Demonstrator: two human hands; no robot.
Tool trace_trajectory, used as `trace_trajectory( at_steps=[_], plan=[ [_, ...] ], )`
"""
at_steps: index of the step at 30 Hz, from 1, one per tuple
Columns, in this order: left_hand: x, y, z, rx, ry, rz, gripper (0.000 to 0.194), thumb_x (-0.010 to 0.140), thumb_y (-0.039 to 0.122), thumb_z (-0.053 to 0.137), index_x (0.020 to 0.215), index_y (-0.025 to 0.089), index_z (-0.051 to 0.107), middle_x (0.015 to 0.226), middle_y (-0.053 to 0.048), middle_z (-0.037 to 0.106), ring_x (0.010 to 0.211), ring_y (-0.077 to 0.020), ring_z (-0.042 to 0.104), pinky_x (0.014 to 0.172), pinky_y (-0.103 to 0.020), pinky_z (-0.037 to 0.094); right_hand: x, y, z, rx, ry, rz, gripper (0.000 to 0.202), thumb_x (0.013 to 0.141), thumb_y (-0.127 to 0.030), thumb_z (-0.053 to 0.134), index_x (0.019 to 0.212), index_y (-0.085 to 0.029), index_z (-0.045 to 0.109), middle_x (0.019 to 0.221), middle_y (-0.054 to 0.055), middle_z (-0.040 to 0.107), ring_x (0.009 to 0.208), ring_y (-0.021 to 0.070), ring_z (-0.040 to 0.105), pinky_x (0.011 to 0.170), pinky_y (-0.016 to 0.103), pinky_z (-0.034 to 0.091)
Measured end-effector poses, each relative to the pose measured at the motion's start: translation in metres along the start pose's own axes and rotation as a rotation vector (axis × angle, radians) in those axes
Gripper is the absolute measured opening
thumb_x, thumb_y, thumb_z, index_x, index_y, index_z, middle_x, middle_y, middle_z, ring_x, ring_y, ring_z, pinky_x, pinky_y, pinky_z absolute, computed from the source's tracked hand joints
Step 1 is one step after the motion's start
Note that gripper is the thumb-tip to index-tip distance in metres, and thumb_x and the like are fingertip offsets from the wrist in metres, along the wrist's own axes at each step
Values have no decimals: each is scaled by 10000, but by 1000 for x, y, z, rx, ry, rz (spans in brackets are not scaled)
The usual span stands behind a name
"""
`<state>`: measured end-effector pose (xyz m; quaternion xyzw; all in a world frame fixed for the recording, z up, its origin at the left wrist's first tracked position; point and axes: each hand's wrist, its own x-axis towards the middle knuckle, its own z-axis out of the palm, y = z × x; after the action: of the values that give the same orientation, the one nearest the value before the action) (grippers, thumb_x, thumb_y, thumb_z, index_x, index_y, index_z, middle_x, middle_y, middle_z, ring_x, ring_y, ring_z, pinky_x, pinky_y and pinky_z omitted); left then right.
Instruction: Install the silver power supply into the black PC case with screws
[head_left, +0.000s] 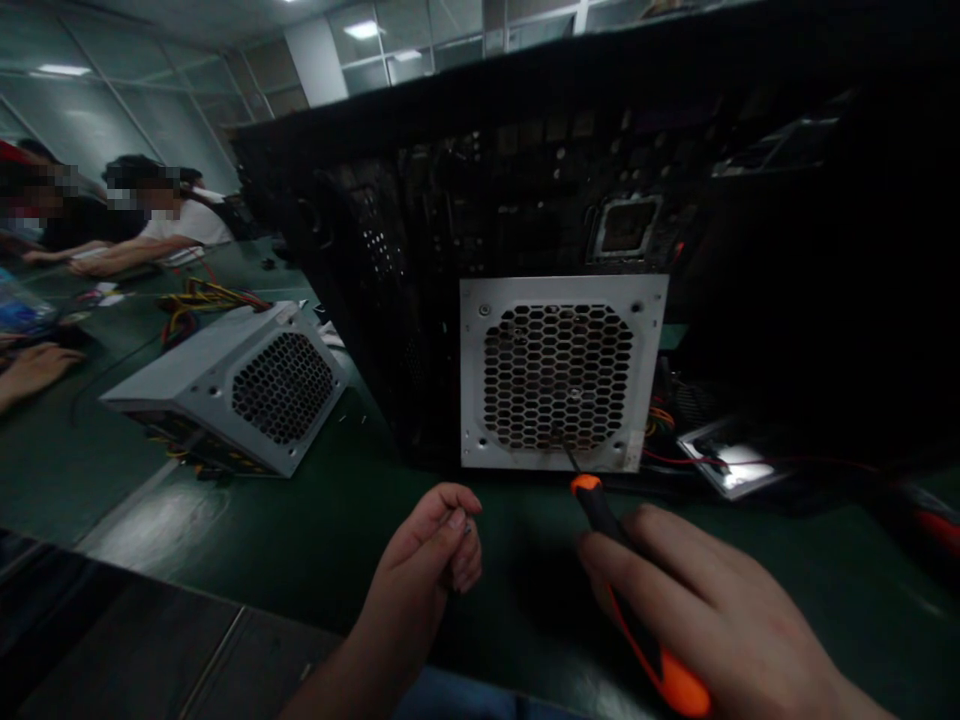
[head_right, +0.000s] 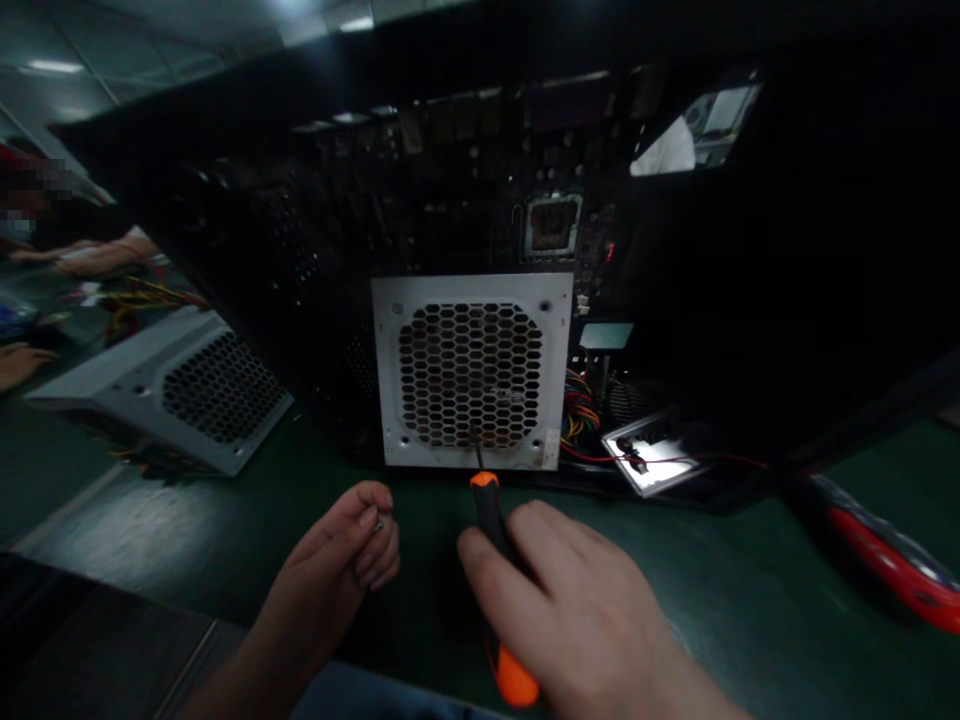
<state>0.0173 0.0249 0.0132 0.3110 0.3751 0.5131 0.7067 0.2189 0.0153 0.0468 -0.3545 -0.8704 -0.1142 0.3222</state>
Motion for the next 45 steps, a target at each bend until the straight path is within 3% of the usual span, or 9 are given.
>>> trace_trajectory(
  at_steps=[7, 25, 33, 41, 45],
  plan=[
    [-1, 1, 0, 0, 15, -9, 324, 680, 391, 708, 780, 159, 505, 440, 96, 356, 400, -38, 294, 435, -196, 195, 2, -10, 4, -42, 21, 10, 230, 938, -109, 301, 993, -154, 520, 715, 12, 435, 603, 123, 406, 512, 234, 289],
    [0, -1, -3, -47, -31, 1, 277, 723, 359, 681, 799, 157, 509, 467, 86, 379, 422, -39, 315, 443, -193, 211, 0, -1, -3, 34, -35, -7, 211, 960, -159, 303, 1040, -178, 496, 810, 44, 538, 677, 123, 538, 509, 214, 379],
    [-1, 0, -1, -47, -13, 5, 279, 708, 359, 693, 781, 155, 517, 455, 87, 372, 415, -38, 313, 434, -185, 220, -3, -3, -3, 51, -52, 12, 206, 950, -149, 326, 1047, -169, 507, 749, 20, 488, 606, 110, 484, 488, 216, 359],
    [0, -2, -3, -33, 40, 21, 248, 711, 352, 710, 815, 146, 616, 526, 52, 504, 465, -41, 444, 443, -158, 336, -7, -1, 0, 59, -70, 20, 201, 962, -177, 329, 1071, -159, 497, 758, 20, 460, 611, 106, 460, 492, 216, 350],
    [-2, -4, -3, 33, 127, 165, 248, 717, 339, 717, 901, 180, 673, 660, 18, 634, 587, -77, 585, 530, -176, 469, -7, -2, 2, 56, -60, 26, 186, 959, -178, 347, 1058, -164, 503, 744, 16, 452, 596, 109, 442, 483, 223, 332]
  ],
)
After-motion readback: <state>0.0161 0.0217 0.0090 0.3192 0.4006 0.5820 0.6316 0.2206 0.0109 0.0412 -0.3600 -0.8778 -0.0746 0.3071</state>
